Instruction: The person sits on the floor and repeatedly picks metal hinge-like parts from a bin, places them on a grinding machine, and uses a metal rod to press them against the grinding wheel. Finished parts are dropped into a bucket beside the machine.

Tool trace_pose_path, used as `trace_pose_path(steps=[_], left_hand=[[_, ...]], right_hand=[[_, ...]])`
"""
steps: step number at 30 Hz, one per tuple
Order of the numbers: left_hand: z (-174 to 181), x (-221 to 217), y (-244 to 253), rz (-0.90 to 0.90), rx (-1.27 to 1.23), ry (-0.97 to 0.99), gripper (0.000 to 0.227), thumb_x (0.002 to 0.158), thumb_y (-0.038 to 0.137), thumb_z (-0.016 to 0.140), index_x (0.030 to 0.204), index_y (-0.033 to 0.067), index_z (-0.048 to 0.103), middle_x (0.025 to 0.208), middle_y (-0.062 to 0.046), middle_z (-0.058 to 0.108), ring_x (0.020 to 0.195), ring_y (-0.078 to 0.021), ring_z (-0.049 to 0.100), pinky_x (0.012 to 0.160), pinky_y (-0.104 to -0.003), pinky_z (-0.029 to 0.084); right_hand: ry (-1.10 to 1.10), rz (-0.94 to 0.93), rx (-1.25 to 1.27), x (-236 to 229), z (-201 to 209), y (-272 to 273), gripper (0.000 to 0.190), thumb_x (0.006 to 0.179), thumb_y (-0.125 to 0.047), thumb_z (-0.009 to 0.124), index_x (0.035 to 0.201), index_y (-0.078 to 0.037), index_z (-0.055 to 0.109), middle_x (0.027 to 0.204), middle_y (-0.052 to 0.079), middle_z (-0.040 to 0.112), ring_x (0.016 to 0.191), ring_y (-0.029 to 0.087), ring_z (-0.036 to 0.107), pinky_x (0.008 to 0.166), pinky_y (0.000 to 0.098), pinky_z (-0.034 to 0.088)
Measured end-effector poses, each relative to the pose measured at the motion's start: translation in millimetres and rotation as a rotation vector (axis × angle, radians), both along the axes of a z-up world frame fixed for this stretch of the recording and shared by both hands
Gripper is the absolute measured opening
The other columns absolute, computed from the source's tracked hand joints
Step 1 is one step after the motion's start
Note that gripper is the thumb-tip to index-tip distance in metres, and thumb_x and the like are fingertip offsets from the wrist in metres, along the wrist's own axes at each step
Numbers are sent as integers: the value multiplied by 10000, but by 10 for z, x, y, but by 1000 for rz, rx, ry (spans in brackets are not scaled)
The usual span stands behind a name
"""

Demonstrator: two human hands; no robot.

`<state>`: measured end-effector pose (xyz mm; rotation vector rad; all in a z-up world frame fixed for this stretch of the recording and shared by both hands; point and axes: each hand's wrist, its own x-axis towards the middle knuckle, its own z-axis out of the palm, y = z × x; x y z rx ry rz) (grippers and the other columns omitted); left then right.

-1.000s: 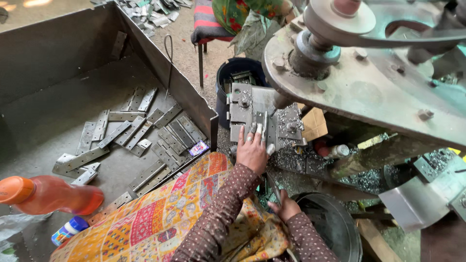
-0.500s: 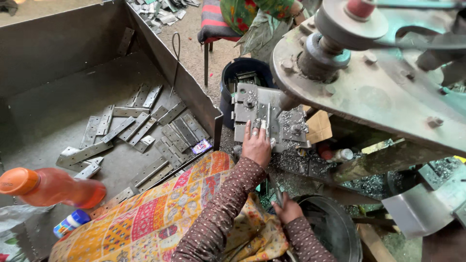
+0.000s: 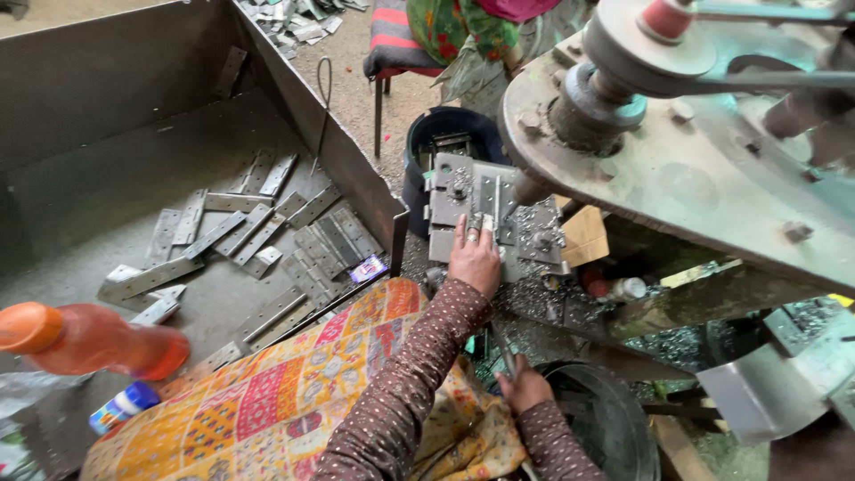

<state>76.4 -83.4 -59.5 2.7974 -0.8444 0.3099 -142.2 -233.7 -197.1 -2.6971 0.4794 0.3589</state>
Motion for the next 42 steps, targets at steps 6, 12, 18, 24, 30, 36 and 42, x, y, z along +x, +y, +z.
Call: trace_pose_path(steps=[6, 12, 18, 24, 30, 36, 42], left_hand=[[105, 169, 43, -16, -30, -162, 293, 764, 187, 553, 937, 147, 786, 1384, -178, 625, 1341, -378, 548, 1148, -592, 86], [0, 433, -55, 10, -14, 84, 329, 1011, 224, 496, 956, 70, 781, 1312, -163, 634, 1268, -364, 563, 1244, -609, 75], [5, 296, 1, 86, -186, -210, 377, 949, 334, 538, 982, 52, 786, 1274, -146, 660, 1232, -330, 593, 1213, -552, 170], [-43, -215, 1020, -8, -466, -165, 256, 908, 296, 657, 1109, 144, 700, 1200, -49, 674, 1170, -239, 644, 1168, -510, 379], [-1052, -355, 2586, 552, -6, -202, 149, 860, 211, 633, 992, 171, 688, 1097, -65, 667, 994, -237, 653, 942, -523, 465], [-1971, -195, 3517, 932, 91, 215, 172, 933, 213, 589, 1046, 173, 712, 1076, -69, 631, 971, -307, 650, 685, -446, 585], [-2167, 111, 3550, 1113, 50, 161, 165, 956, 214, 564, 1037, 143, 689, 951, -117, 652, 851, -323, 685, 605, -405, 611]], right_hand=[[81, 90, -14, 266, 275, -366, 596, 869, -495, 733, 1163, -26, 511, 834, 205, 740, 722, 349, 742, 656, 439, 605], [92, -35, 37, 49, 27, -189, 585, 888, -533, 609, 1192, -38, 540, 783, 177, 742, 653, 345, 746, 593, 457, 611], [-93, 53, -125, -93, -451, -222, 753, 865, -560, 633, 1337, 6, 473, 776, 248, 707, 699, 436, 695, 610, 526, 566], [-120, -69, -77, 33, 599, -228, 611, 901, -599, 664, 1306, -145, 598, 1033, 189, 722, 876, 408, 699, 750, 540, 539], [-553, 88, 23, 175, 1416, -48, 423, 1004, -305, 728, 1317, -35, 640, 1337, 174, 574, 1012, 229, 682, 832, 361, 575], [-495, 25, -62, 166, 1471, 46, 416, 972, -323, 739, 1300, -77, 666, 1332, 155, 595, 987, 242, 702, 839, 387, 569], [-533, 43, -91, 176, 1317, -67, 419, 969, -361, 754, 1282, -93, 681, 1243, 136, 626, 1048, 228, 687, 857, 368, 571]])
